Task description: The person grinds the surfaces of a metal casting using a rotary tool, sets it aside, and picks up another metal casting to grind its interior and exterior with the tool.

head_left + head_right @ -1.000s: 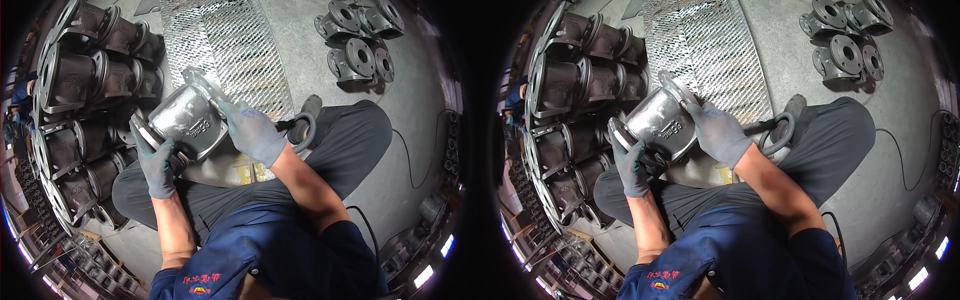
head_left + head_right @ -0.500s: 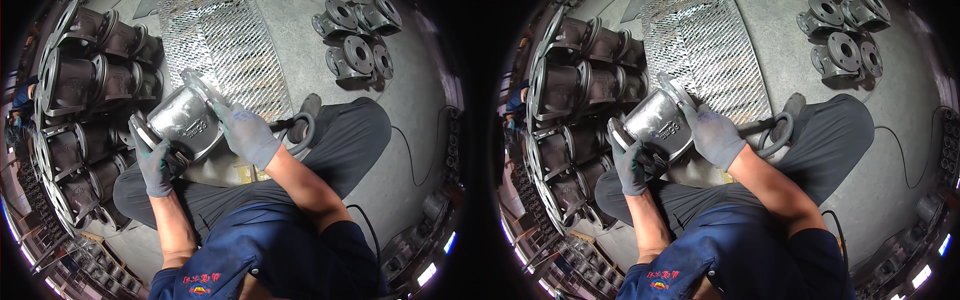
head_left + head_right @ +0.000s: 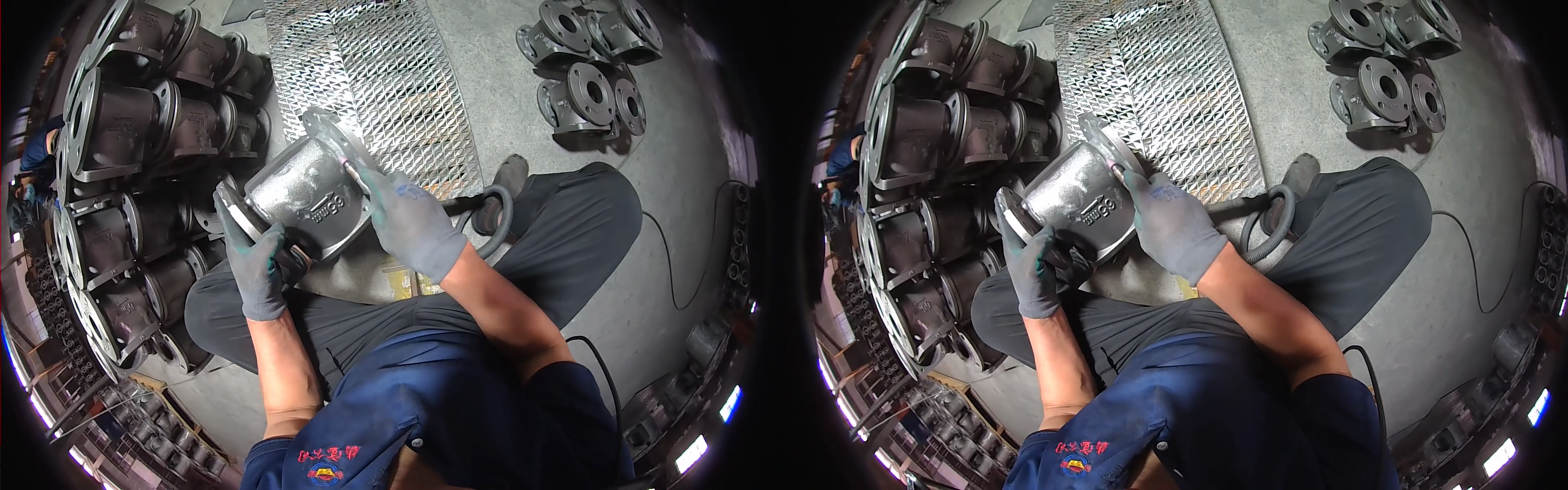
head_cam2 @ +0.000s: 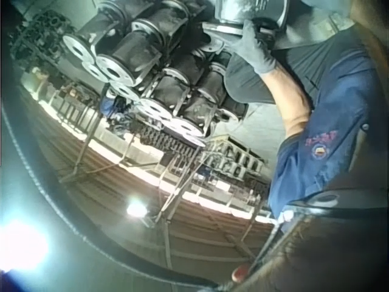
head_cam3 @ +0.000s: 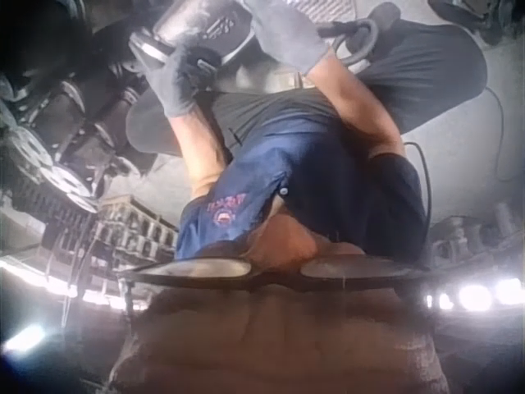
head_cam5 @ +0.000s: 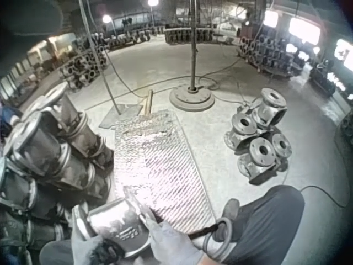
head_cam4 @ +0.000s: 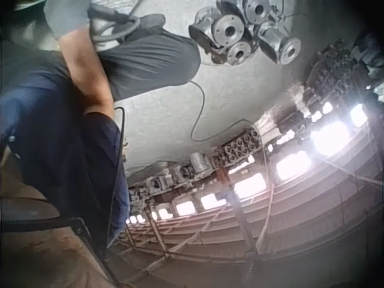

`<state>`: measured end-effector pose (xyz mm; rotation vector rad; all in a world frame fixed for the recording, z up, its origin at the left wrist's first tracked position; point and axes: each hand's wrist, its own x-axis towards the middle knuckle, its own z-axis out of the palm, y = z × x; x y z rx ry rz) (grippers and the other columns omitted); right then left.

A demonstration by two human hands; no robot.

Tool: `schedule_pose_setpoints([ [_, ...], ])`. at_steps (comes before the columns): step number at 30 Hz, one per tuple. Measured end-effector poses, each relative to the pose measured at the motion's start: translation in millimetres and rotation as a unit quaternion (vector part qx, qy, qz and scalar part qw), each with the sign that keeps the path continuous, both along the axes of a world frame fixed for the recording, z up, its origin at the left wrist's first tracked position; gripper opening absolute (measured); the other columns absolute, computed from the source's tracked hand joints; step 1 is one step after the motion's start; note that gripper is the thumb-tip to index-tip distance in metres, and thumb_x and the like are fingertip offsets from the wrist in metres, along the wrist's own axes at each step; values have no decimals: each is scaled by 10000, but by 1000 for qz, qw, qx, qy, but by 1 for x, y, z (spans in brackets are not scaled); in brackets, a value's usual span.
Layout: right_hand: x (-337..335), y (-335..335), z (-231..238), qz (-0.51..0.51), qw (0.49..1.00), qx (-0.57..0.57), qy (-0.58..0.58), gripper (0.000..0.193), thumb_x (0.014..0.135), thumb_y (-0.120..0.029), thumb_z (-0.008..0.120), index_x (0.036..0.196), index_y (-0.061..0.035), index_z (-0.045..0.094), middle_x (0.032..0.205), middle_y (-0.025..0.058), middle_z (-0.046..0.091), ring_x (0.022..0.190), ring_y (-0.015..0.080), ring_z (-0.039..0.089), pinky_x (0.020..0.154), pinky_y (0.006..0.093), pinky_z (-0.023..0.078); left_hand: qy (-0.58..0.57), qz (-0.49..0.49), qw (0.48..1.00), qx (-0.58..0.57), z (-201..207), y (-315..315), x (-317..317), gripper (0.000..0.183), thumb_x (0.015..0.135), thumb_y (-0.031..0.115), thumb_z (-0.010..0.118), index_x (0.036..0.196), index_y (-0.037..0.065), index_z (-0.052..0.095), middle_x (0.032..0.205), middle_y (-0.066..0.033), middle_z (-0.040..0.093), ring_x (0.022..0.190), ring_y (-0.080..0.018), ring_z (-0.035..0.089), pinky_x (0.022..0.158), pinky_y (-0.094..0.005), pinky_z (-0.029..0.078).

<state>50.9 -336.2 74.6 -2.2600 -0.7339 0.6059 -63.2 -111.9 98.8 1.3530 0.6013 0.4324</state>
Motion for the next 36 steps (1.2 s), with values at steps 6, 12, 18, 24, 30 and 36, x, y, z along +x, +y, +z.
schedule_pose_setpoints([
  [6,-3,1,2,-10,999,-23,23,506,1068,-141,598,1566,-96,518,1166,277,667,1011,480,716,903,558,590,23,-3,999,26,3,-2,1,1099,829,-54,637,1798,15,123,1805,-117,292,1536,-225,447,1200,-334,432],
  [12,-8,-1,1,-9,999,-34,27,528,1058,-145,604,1574,-85,509,1180,276,669,1006,481,725,893,552,608,17,-3,1000,25,1,-4,-1,1064,837,-30,604,1794,5,139,1806,-143,281,1624,-248,362,1274,-363,362],
  [18,-6,7,3,-22,1000,-7,2,540,1043,-145,617,1569,-86,511,1187,280,673,987,481,727,881,554,611,31,-8,997,64,-4,3,-3,1106,826,10,694,1790,-5,153,1818,-138,279,1599,-231,387,1268,-352,365],
  [24,14,8,-13,7,1000,8,-26,519,1042,-159,628,1550,-117,526,1135,265,691,977,477,721,874,553,601,28,1,995,93,-9,7,-4,1130,816,71,781,1779,-21,197,1818,-147,309,1577,-213,406,1264,-345,364],
  [30,18,11,-9,-3,999,18,-47,511,1043,-152,636,1544,-130,536,1085,268,694,956,477,720,856,572,590,42,3,996,82,-1,3,-3,1114,822,50,768,1777,-25,200,1818,-158,311,1576,-214,408,1257,-342,376],
  [36,18,10,-22,-13,996,39,-76,489,1050,-154,633,1533,-136,561,1070,266,695,933,476,721,829,568,594,41,-2,995,89,-3,4,-3,1103,836,9,740,1781,-21,173,1827,-160,292,1577,-213,402,1243,-336,395],
])
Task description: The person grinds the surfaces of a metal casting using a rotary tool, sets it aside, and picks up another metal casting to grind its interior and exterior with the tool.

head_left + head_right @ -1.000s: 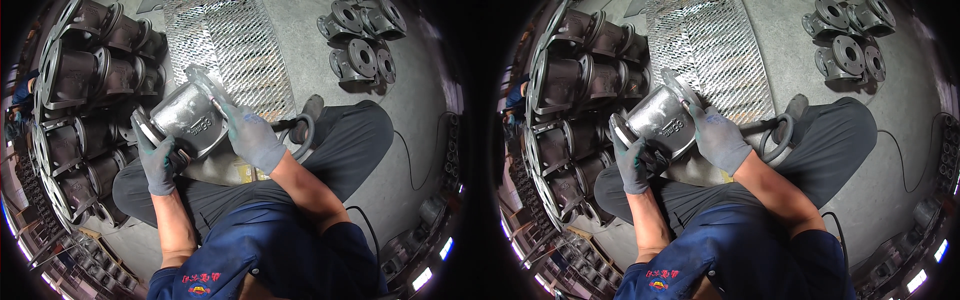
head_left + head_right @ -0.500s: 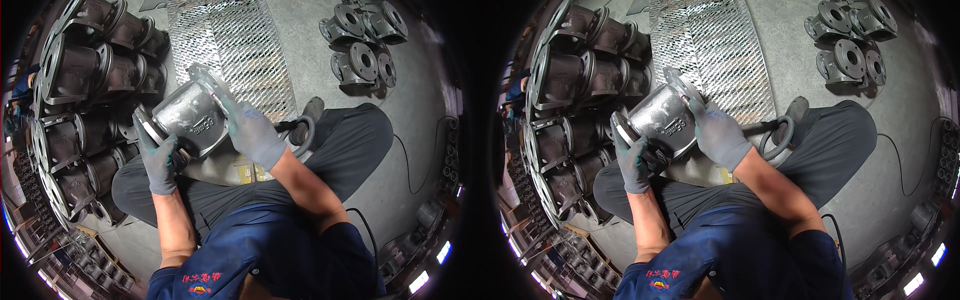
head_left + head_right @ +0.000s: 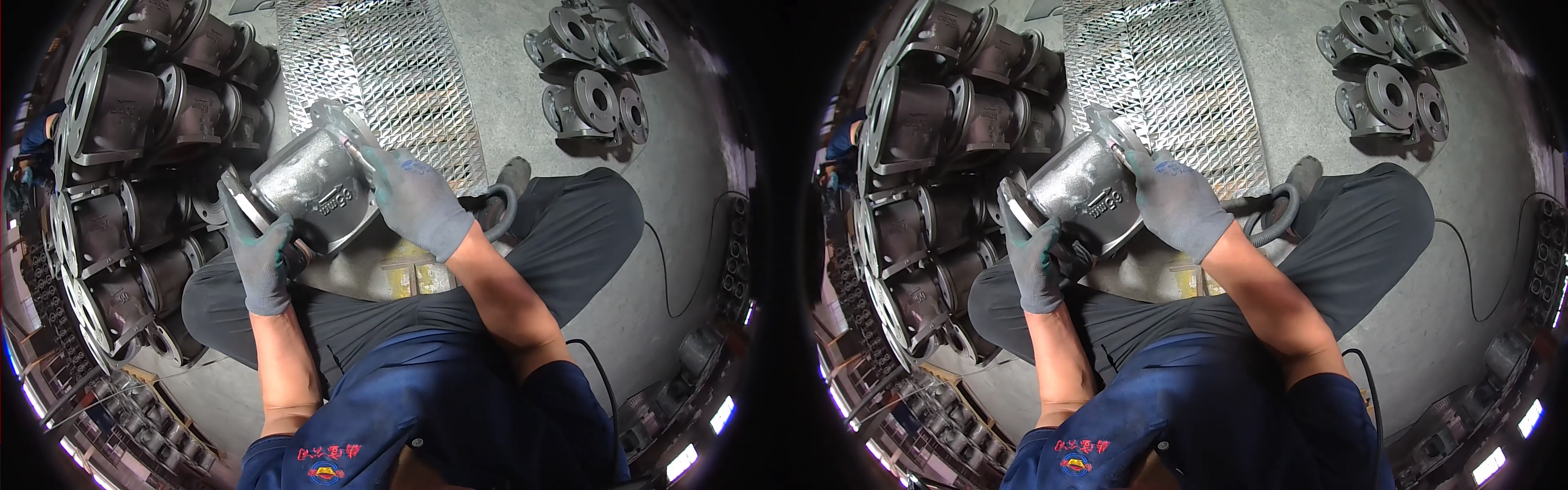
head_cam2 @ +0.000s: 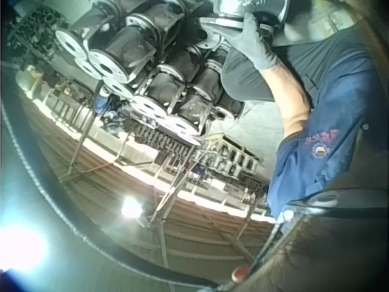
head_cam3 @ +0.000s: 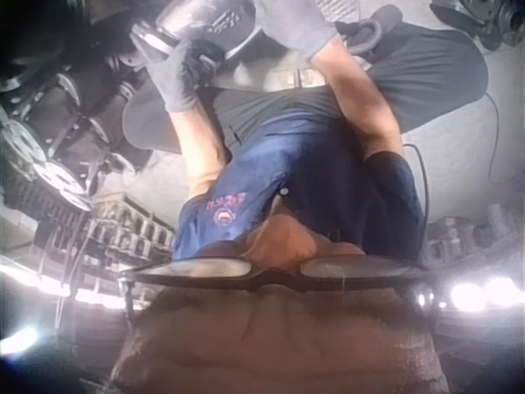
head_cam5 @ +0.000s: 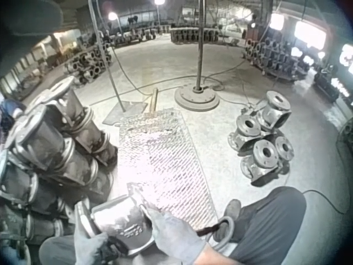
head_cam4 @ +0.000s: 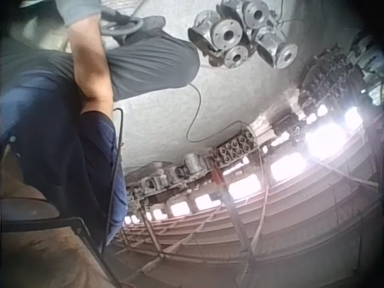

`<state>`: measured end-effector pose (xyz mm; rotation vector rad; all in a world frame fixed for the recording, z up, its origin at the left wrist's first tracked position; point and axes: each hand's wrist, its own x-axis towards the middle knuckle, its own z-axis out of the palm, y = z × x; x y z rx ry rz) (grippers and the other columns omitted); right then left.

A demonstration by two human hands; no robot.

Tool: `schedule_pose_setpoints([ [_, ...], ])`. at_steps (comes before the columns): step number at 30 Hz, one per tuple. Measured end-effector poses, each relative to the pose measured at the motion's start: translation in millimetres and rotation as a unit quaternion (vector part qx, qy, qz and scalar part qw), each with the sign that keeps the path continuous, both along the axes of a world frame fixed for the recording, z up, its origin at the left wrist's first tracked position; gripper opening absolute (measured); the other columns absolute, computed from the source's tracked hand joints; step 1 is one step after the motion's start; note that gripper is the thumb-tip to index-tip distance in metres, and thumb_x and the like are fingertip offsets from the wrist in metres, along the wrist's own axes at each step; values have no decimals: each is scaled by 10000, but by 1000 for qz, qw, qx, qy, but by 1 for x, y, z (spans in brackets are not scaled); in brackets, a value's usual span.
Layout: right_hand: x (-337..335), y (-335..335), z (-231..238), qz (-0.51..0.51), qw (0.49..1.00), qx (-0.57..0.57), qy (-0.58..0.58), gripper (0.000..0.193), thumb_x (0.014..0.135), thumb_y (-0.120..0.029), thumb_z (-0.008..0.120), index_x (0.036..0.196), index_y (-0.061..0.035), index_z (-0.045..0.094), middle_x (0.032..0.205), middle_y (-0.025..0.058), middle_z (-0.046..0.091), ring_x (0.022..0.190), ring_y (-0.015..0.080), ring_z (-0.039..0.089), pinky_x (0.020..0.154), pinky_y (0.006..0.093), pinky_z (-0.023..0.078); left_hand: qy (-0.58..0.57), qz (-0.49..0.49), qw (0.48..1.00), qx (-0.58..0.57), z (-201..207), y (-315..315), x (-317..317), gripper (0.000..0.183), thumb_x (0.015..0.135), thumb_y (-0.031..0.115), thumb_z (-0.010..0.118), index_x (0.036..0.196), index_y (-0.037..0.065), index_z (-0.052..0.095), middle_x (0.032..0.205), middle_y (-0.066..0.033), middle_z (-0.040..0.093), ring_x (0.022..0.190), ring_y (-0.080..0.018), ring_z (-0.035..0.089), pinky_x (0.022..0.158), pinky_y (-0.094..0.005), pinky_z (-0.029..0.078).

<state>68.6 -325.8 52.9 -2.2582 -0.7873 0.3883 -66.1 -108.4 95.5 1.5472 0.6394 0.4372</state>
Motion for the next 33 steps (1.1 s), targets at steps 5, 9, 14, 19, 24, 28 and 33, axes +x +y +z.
schedule_pose_setpoints([
  [5,4,-8,8,20,1000,6,7,475,1045,-135,635,1517,-137,591,1053,255,697,917,480,718,812,560,595,-20,11,999,-34,7,-7,2,1098,843,3,734,1782,-20,167,1818,-146,303,1535,-198,439,1195,-324,444],
  [9,-5,-10,19,20,994,-50,93,494,1042,-129,634,1531,-103,568,1117,264,689,988,469,717,881,545,596,14,-1,999,-32,10,-8,2,1063,840,-26,631,1787,-14,147,1784,-115,290,1573,-219,405,1219,-332,415],
  [14,-34,-10,12,-36,991,-24,127,510,1058,-138,619,1549,-52,513,1171,302,670,1071,490,695,964,552,576,-13,8,999,-48,9,-10,4,1060,852,-34,641,1794,20,161,1750,-106,329,1448,-190,506,1122,-310,488],
  [19,-28,-8,8,-32,993,3,109,511,1066,-144,615,1561,-62,514,1199,298,663,1070,493,690,953,565,567,-30,10,993,-110,13,-14,3,1124,853,-45,725,1800,27,125,1465,-139,582,1184,-201,648,1024,-321,549],
  [24,-35,-12,15,-42,990,-18,136,534,1051,-126,628,1568,-67,504,1210,285,653,1110,483,681,994,553,554,0,1,995,-102,9,-11,0,1064,877,-34,680,1801,48,158,1610,-108,476,1176,-144,599,995,-277,527],
  [28,-40,-8,11,-46,989,-34,135,579,1025,-107,638,1583,-79,485,1230,279,644,1114,479,686,1004,549,565,-15,2,996,-85,17,-17,4,1055,891,-45,665,1800,38,138,1599,-108,490,1281,-178,595,1072,-302,511],
  [33,-44,-11,-2,-45,994,-7,104,629,1018,-91,650,1620,-104,468,1314,279,639,1157,479,687,1028,535,571,-15,4,996,-90,11,-13,1,1111,871,-27,688,1804,33,88,1661,-142,436,1359,-210,569,1125,-328,492],
])
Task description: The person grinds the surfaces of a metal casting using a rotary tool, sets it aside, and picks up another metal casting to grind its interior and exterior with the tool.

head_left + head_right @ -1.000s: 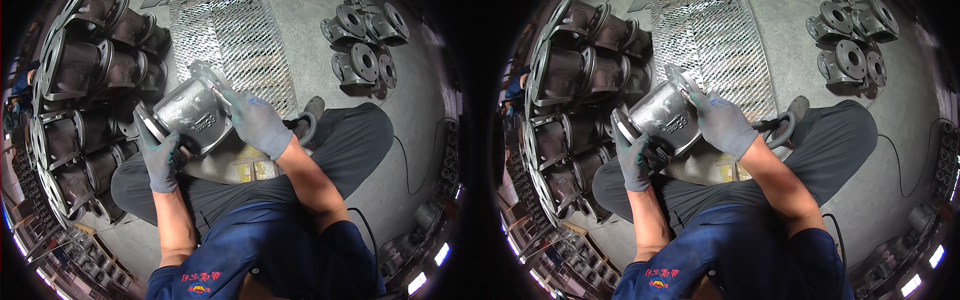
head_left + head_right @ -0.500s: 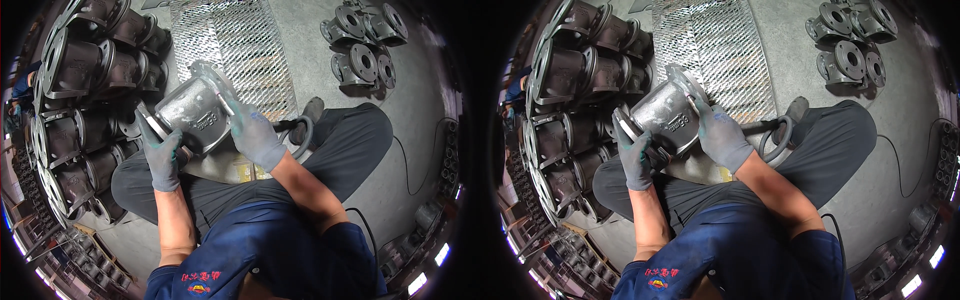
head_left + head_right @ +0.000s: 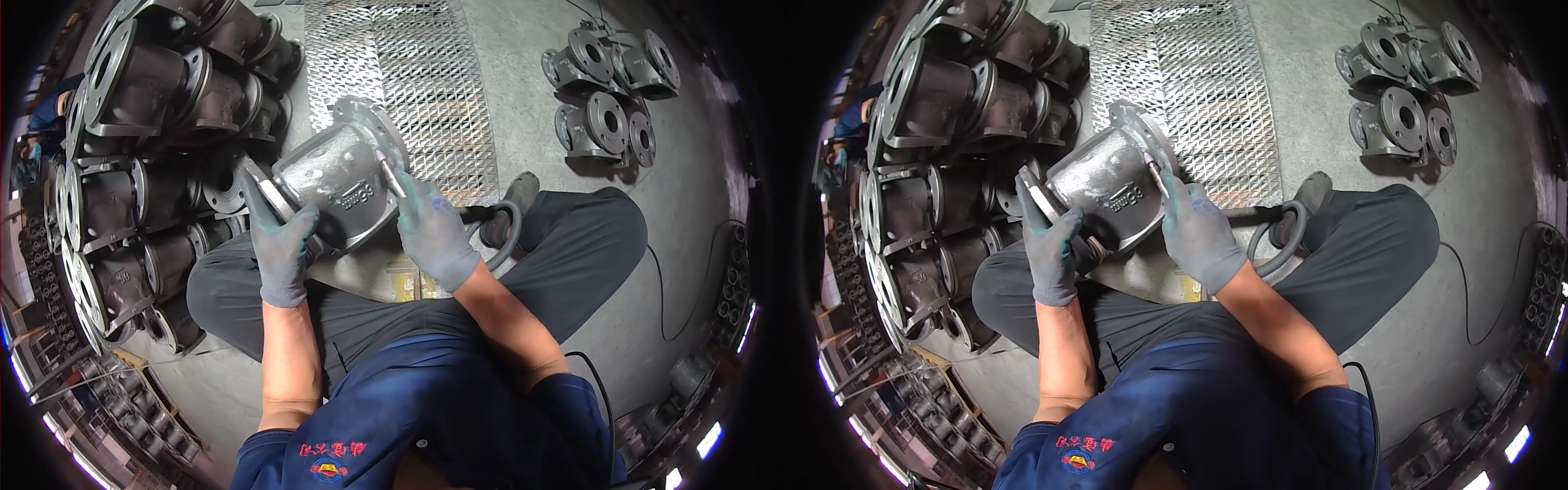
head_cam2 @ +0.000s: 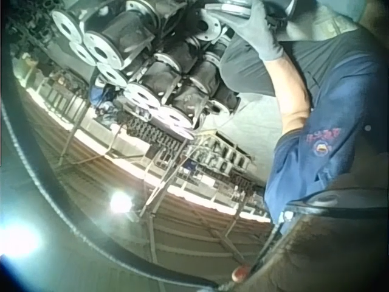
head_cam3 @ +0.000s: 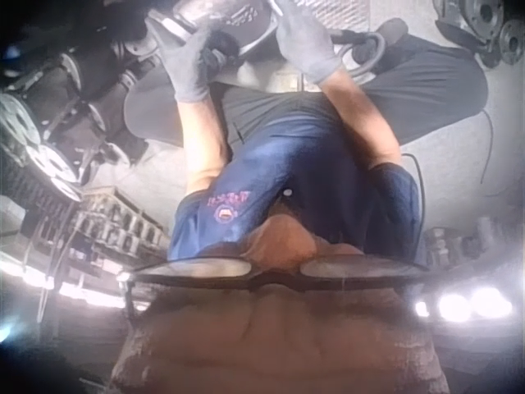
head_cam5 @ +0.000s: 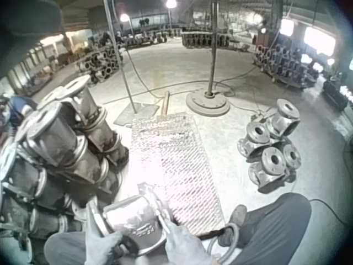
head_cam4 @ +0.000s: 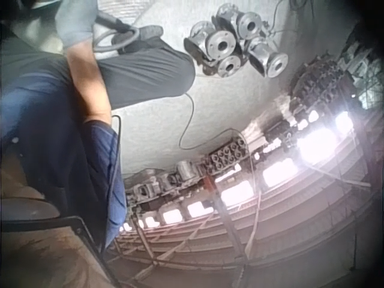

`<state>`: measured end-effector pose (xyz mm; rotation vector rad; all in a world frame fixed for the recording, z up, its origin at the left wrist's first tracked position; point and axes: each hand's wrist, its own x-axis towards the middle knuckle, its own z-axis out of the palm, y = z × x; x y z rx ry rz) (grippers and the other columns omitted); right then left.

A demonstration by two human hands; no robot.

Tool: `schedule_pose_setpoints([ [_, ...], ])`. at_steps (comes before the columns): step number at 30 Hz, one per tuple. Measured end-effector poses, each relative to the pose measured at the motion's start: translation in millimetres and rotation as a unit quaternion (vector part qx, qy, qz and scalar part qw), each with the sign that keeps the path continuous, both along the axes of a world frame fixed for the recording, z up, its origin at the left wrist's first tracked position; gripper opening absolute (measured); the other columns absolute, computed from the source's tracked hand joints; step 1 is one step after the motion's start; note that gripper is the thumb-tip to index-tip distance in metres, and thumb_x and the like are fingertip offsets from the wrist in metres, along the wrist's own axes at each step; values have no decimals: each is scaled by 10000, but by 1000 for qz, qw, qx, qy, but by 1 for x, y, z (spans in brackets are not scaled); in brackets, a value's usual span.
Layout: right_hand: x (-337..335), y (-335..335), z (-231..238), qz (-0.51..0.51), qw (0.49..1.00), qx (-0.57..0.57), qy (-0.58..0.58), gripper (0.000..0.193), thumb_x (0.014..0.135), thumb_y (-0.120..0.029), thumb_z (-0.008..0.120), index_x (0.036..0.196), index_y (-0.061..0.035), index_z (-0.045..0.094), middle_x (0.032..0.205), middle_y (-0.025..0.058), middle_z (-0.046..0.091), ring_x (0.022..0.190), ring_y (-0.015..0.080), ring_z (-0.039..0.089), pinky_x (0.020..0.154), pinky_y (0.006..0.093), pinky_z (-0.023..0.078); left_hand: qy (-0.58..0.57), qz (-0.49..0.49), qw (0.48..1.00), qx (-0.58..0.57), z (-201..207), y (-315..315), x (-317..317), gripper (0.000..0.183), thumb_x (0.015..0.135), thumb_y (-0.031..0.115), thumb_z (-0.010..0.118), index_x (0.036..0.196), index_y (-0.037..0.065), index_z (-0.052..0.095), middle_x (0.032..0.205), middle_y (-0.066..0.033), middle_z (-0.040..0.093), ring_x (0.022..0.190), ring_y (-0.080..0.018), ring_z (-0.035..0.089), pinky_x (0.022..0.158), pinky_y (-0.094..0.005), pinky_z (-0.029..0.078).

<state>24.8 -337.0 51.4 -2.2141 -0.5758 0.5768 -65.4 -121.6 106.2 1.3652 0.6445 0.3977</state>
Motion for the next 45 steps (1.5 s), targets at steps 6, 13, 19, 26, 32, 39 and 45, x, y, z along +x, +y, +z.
schedule_pose_setpoints([
  [6,5,16,33,18,998,52,-11,533,1054,-128,640,1578,-121,547,1271,269,677,1108,478,703,994,526,578,-32,25,999,-11,4,-7,6,1105,881,-36,713,1801,30,105,1592,-156,508,1241,-213,653,1061,-324,544],
  [13,27,36,53,165,981,90,-35,456,1067,-148,639,1522,-144,601,1202,232,718,1087,468,722,921,527,601,-45,-21,998,35,-7,6,-4,1098,935,-38,748,1785,-2,56,1577,-211,524,1215,-237,699,1036,-359,594],
  [19,36,38,56,186,980,64,-30,459,1036,-106,650,1493,-142,646,1291,227,724,1139,444,722,968,502,608,-37,59,981,-180,20,5,12,782,1125,124,554,1765,-13,126,1349,-131,646,1113,-176,706,940,-318,606],
  [26,96,79,118,331,944,10,-12,365,947,-65,646,1295,-98,750,1077,235,790,1026,407,774,939,502,606,-78,44,983,-163,-4,10,3,596,1168,192,461,1729,106,278,1265,-132,683,1070,-207,734,886,-341,627],
  [32,116,135,156,493,847,-163,-119,184,942,-169,703,1040,-76,828,957,192,809,920,365,803,832,466,628,-74,50,980,-179,-7,12,6,603,1161,165,461,1731,115,273,1149,-100,703,908,-170,730,735,-304,616],
  [39,111,151,177,559,806,-153,-125,199,941,-124,690,998,-28,855,952,204,821,873,355,809,791,452,640,-13,20,997,-78,-6,18,2,765,1149,237,495,1783,44,113,1165,-132,676,883,-186,694,757,-321,600],
  [45,105,165,162,583,772,-162,-192,170,929,-132,741,976,-19,859,933,202,824,844,353,813,757,451,648,-49,-11,998,23,-24,24,-8,865,1155,282,464,1741,-112,-36,1299,-214,698,1060,-228,728,937,-335,594],
])
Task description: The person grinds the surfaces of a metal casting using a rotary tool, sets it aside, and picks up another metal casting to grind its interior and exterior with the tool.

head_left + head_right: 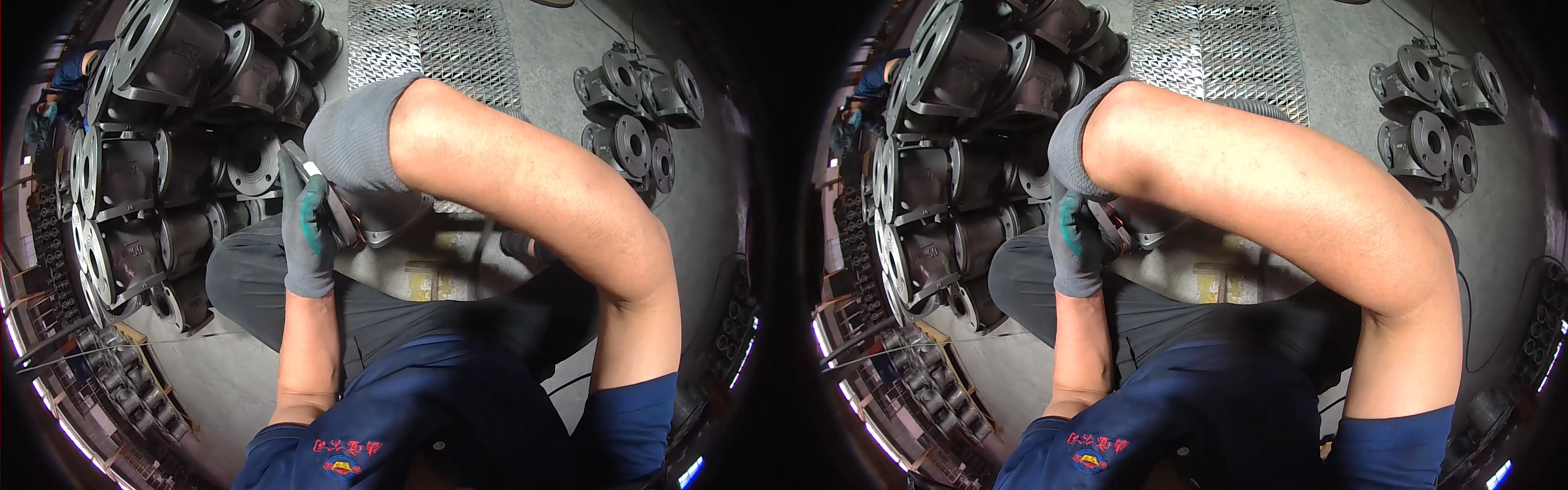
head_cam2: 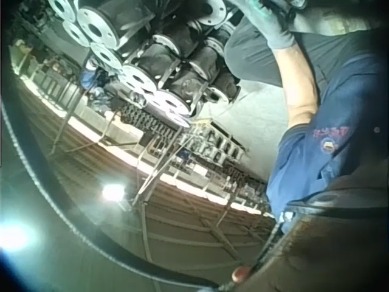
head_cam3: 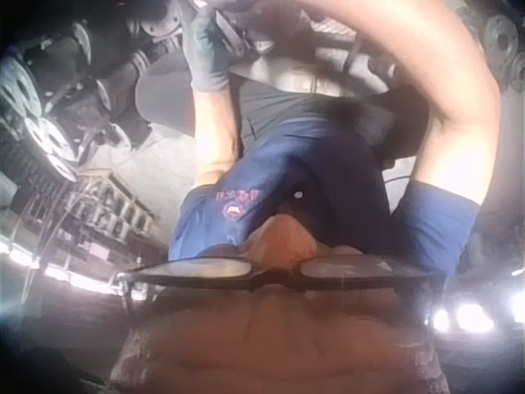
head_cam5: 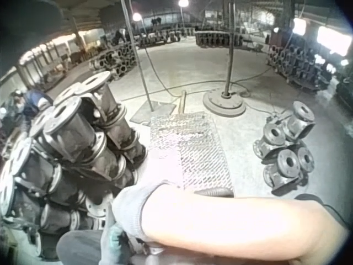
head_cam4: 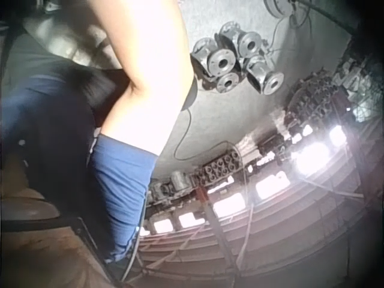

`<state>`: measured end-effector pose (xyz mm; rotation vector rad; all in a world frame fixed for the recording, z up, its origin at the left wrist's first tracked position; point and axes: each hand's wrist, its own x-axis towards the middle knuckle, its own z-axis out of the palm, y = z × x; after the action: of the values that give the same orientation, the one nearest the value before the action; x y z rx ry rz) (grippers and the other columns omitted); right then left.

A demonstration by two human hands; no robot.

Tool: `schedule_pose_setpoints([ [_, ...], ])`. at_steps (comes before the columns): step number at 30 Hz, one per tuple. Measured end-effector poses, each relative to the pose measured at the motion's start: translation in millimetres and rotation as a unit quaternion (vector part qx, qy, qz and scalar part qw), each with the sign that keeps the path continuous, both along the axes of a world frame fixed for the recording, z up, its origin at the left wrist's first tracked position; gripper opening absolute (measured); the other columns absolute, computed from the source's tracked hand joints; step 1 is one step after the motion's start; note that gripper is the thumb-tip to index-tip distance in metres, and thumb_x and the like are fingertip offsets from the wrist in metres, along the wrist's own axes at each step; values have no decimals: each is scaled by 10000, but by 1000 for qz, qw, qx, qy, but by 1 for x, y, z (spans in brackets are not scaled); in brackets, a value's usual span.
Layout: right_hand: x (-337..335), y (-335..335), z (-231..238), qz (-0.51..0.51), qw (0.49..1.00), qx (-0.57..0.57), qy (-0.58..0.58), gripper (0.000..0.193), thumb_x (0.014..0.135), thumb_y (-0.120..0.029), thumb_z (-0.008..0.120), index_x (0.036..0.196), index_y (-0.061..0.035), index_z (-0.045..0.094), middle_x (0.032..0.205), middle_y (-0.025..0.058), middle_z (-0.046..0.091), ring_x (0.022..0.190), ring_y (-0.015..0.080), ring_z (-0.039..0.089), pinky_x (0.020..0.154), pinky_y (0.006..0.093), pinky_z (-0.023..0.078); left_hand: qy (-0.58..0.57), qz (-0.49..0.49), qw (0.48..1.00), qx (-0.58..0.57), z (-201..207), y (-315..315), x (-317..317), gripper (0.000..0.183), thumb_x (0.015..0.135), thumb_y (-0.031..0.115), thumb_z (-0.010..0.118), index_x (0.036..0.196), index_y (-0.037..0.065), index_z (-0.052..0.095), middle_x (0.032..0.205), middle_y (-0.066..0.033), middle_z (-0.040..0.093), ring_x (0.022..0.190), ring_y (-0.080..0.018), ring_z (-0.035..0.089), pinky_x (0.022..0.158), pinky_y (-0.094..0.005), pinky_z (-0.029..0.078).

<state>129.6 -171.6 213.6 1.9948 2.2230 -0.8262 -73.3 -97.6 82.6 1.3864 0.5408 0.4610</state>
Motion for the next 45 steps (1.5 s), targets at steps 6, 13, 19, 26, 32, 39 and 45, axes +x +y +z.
schedule_pose_setpoints([
  [6,-2,0,3,9,999,-39,-19,193,902,-144,782,1013,-6,857,946,204,825,877,357,822,755,459,656,16,-15,999,-25,11,-8,8,795,1154,252,456,1754,-71,46,1215,-199,732,969,-209,738,870,-310,598],
  [13,3,-34,28,-60,994,-94,-12,183,931,-146,763,1057,-58,862,1018,178,831,939,352,815,815,447,652,-29,66,984,-161,30,-26,24,748,1145,175,474,1763,-39,111,1187,-189,757,921,-205,754,822,-286,603],
  [19,60,-137,-14,-330,935,70,114,425,986,-66,704,1408,-109,732,1078,169,797,917,321,772,867,421,610,-57,30,983,-170,24,-15,24,650,1139,155,532,1722,1,287,1516,-258,610,1362,-389,660,1142,-477,551],
  [26,26,-200,-65,-446,869,120,179,498,1067,-88,646,1559,-168,645,1236,216,772,1052,344,762,958,427,599,24,-12,784,620,-11,5,22,605,978,4,728,1527,-71,483,1568,-502,451,1426,-676,511,1159,-655,505],
  [32,-20,-182,-116,-485,837,143,211,514,1024,-77,626,1536,-125,644,1270,236,761,1173,428,731,1048,489,577,68,9,911,406,-19,-4,27,565,1090,184,628,1563,-66,446,1657,-449,366,1508,-534,468,1216,-511,464],
  [39,-48,-160,-145,-541,815,118,168,506,1032,-72,592,1533,-124,639,1277,243,760,1167,441,725,1042,500,581,61,35,827,558,-16,-4,26,395,1025,3,681,1415,-38,636,1594,-544,368,1451,-693,468,1184,-610,496],
  [45,-52,-148,-129,-567,791,114,198,525,1026,-26,568,1543,-94,630,1330,232,752,1236,424,713,1096,471,563,118,21,859,498,-25,-5,18,400,1189,161,518,1552,8,586,1732,-414,305,1622,-525,345,1332,-454,329],
])
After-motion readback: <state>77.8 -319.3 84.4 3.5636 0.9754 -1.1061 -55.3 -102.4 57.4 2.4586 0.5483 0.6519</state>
